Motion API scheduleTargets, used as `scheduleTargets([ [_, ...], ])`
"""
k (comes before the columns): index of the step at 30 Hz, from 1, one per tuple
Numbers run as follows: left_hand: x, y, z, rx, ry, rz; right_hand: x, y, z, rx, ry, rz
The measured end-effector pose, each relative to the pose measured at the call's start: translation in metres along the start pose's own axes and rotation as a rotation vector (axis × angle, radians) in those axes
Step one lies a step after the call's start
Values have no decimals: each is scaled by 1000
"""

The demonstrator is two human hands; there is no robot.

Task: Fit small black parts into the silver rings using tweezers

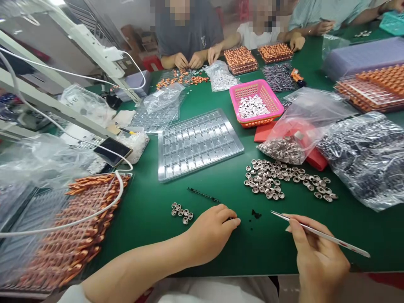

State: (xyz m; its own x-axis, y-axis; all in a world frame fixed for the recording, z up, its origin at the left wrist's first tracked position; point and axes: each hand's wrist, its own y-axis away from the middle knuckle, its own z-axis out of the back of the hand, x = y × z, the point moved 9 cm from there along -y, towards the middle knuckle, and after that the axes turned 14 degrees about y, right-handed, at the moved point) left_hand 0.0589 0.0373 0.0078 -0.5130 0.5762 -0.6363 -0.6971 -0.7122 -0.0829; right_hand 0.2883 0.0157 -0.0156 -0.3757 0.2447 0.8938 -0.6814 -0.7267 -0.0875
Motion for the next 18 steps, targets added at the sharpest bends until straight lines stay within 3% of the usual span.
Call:
scheduleTargets([
  [6,14,1,13,-98,224,103,1,-4,-6,65,-24,61],
  [13,30,1,10,-47,268,223,2,-5,-7,72,-35,61],
  [18,32,1,9,-19,309,219,0,-5,-8,83,-53,48],
])
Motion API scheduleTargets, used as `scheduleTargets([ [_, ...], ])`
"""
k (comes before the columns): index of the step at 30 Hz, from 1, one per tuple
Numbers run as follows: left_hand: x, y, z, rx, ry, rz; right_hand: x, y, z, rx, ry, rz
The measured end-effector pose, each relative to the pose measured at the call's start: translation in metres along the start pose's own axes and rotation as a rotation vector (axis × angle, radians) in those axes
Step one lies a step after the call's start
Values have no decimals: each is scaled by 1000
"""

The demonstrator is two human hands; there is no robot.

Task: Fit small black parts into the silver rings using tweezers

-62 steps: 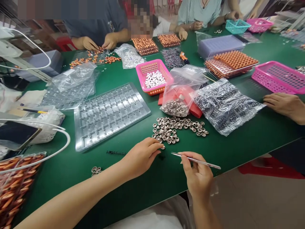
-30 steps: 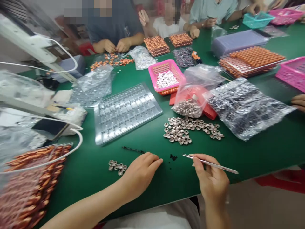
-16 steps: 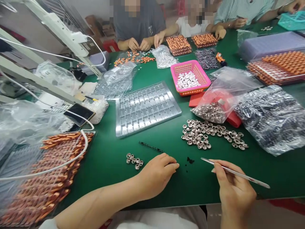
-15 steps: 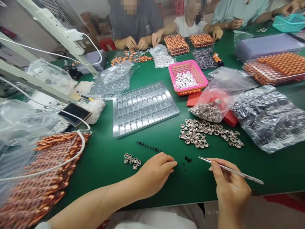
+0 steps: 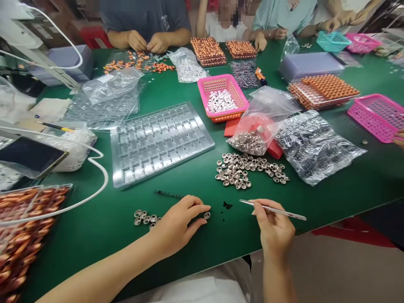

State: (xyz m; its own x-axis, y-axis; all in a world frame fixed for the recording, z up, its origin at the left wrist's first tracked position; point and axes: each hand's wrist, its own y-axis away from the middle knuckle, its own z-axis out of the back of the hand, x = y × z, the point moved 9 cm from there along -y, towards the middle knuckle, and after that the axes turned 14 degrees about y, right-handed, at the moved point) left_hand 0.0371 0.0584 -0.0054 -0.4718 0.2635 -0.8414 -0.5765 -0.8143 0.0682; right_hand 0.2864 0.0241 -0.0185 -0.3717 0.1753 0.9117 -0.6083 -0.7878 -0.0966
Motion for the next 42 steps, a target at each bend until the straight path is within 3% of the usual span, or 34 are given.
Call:
scheduleTargets([
  [4,2,0,-1,-9,-40,-33,0,0,-5,96,35,27],
  [9,-1,-3,0,-58,-91,-139,-1,-1,-4,128,112,59],
  [15,-6,-3,3,-79,-111,-162,-6,0,-7,187,104,58],
  [21,-1,-3,2,-72,-82,-125,-10,0,-9,177,69,75],
  [27,5,-4,1,-47,-46,-76,0,0,-7,126,39,63],
  [42,2,-5,3,-72,-59,-102,-3,1,-8,119,4,22],
])
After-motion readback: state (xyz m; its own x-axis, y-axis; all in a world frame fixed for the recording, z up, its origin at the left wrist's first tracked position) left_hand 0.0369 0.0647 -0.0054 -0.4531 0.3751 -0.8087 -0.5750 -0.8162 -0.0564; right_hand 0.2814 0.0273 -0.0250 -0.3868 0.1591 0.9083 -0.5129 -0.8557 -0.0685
